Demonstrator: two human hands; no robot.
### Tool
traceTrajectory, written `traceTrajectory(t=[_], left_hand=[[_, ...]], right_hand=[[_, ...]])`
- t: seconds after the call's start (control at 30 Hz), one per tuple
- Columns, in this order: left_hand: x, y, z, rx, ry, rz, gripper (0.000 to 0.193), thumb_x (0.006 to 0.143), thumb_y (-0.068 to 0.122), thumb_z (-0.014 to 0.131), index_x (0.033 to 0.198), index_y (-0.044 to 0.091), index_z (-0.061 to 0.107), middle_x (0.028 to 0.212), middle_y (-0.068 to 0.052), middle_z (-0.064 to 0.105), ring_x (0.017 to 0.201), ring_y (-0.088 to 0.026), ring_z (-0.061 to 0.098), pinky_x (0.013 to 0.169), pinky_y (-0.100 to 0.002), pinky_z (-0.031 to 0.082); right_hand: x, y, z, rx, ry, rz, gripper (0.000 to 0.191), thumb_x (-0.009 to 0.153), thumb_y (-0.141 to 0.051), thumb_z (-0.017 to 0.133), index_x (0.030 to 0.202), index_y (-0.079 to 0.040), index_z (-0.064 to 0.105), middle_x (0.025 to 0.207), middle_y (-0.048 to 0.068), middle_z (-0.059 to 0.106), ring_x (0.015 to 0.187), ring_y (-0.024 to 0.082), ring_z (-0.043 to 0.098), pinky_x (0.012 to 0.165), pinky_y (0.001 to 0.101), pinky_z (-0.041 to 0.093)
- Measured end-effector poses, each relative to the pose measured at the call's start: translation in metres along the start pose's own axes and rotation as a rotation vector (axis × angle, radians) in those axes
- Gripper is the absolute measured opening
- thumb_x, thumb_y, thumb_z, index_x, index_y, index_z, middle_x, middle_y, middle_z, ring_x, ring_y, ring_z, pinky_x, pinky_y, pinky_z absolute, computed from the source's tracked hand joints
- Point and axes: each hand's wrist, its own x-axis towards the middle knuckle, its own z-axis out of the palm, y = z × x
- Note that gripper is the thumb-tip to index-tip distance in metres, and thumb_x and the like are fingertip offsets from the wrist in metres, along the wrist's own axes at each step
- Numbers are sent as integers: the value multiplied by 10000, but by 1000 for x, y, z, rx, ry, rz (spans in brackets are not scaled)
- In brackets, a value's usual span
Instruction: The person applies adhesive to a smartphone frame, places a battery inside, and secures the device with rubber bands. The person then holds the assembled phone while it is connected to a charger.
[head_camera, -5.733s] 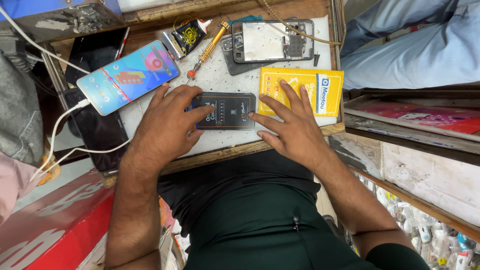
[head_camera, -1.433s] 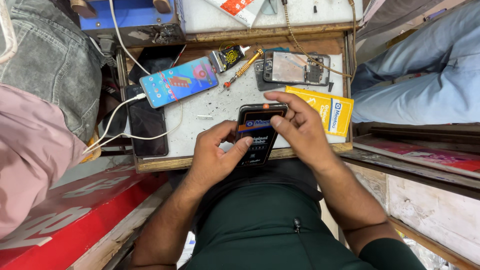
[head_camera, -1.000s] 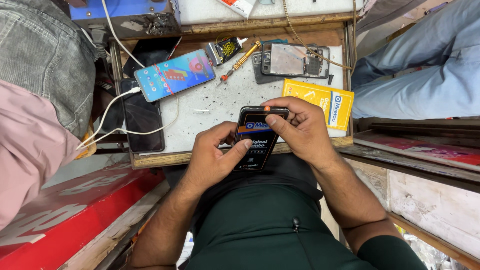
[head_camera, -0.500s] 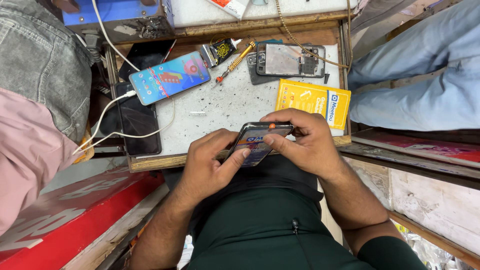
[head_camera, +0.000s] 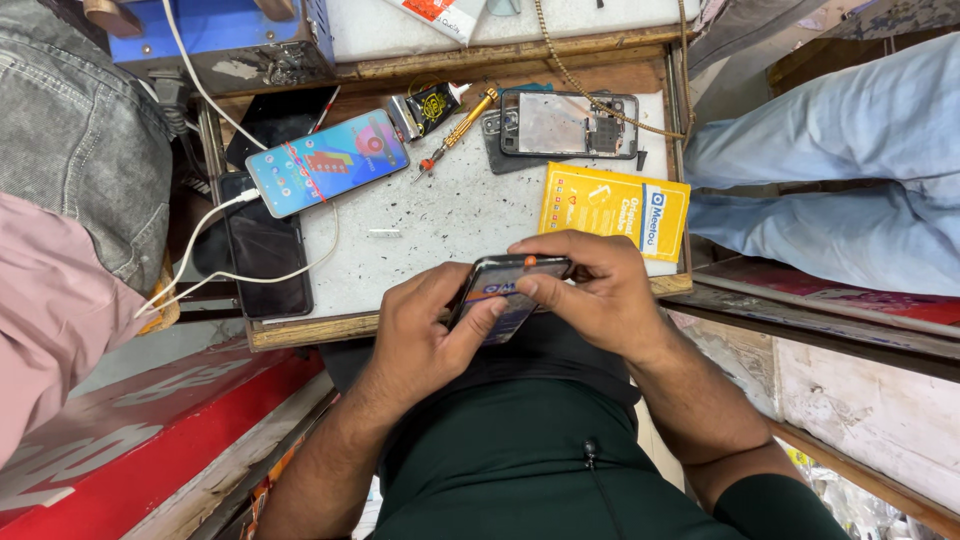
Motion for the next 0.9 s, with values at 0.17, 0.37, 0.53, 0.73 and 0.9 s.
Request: traceTrajectory(t=[0.17, 0.37, 0.53, 0.73, 0.9], left_hand=[[-2, -9, 8, -106, 53, -73, 243, 949, 214, 763, 1051, 15, 669, 879, -98, 726, 812, -160, 715, 723, -294, 566], [1, -27, 14, -598, 192, -224, 226, 1028, 148, 676, 1182, -7, 616, 1059, -76, 723, 966, -107, 677, 880, -272, 565], [7, -36, 21, -804, 208, -289, 274, 1013, 127, 668, 1235, -19, 601, 1096, -98, 733, 1000, -127, 689, 929, -296, 563], [18, -34, 29, -710, 91, -488, 307, 982, 183, 691, 1184, -32, 605, 981, -120, 752, 679, -82, 661, 460, -222, 494], [27, -32, 37, -674, 5, -455, 326, 971, 218, 678, 1203, -2, 616, 994, -93, 762, 595, -48, 645, 380, -196, 458]], right_hand=[[-1, 21, 3, 246, -16, 144, 417, 981, -108, 732, 1365, 7, 614, 1119, 58, 700, 929, 82, 653, 788, 224, 560], [-13, 64, 21, 496, -100, 193, 484, 1098, -246, 563, 1486, 38, 511, 1283, 135, 670, 1149, 164, 648, 982, 327, 550], [-21, 88, 37, 935, -127, 412, 632, 1074, -440, 417, 1534, -8, 433, 1448, 144, 592, 1327, 228, 584, 1154, 391, 469], [-26, 92, 41, 1259, -119, 529, 643, 1090, -469, 394, 1534, -5, 409, 1403, 185, 606, 1280, 310, 621, 1113, 503, 505], [-31, 93, 37, 1269, -126, 467, 659, 1089, -493, 387, 1545, -18, 412, 1403, 200, 609, 1261, 336, 639, 1098, 536, 516]])
